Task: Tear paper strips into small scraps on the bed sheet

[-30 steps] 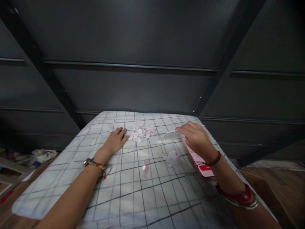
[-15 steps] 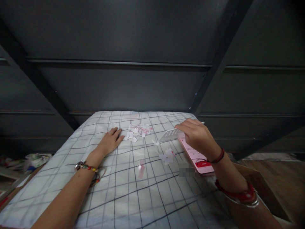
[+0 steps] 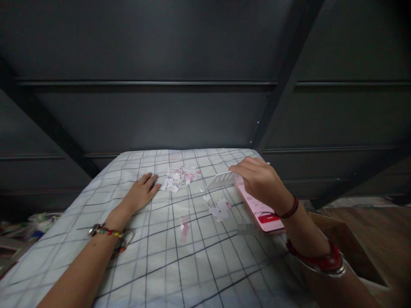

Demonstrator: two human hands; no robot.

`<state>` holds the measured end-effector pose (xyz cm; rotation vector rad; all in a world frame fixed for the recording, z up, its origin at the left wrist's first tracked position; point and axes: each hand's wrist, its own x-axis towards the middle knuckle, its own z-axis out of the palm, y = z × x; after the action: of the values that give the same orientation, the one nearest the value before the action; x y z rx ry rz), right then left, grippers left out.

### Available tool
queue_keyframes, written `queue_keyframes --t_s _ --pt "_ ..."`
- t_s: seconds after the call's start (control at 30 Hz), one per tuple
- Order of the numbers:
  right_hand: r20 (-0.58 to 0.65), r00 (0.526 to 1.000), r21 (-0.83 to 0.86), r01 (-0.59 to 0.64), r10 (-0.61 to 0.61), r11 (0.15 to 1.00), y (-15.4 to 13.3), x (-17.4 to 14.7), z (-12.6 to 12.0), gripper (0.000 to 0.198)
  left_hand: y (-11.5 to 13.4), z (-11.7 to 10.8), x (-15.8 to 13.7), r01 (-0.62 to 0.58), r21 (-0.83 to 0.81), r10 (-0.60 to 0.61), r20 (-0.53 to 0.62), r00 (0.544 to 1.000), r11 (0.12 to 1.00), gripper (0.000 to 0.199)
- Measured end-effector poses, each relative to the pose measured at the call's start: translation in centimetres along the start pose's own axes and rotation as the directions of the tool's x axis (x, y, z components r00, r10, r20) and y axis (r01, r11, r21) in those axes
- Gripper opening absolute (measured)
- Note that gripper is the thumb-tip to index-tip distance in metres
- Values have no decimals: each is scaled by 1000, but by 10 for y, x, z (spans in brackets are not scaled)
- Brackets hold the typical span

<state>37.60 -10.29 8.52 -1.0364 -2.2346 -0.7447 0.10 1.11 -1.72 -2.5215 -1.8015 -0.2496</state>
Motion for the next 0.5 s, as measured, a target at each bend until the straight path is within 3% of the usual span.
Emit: queue_keyframes --t_s 0.1,0.37,0.5 --pt "-15 1000 -1 -11 11 1000 1 0 -2 39 -1 1 0 -11 -2 11 -24 1000 1000 63" --pt "85 995 78 48 -55 996 4 0 -9 36 -1 2 1 -2 -4 2 -1 1000 1000 67" --pt "45 998 50 31 -34 998 4 0 -7 38 0 2 1 -1 14 2 -44 999 1000 63"
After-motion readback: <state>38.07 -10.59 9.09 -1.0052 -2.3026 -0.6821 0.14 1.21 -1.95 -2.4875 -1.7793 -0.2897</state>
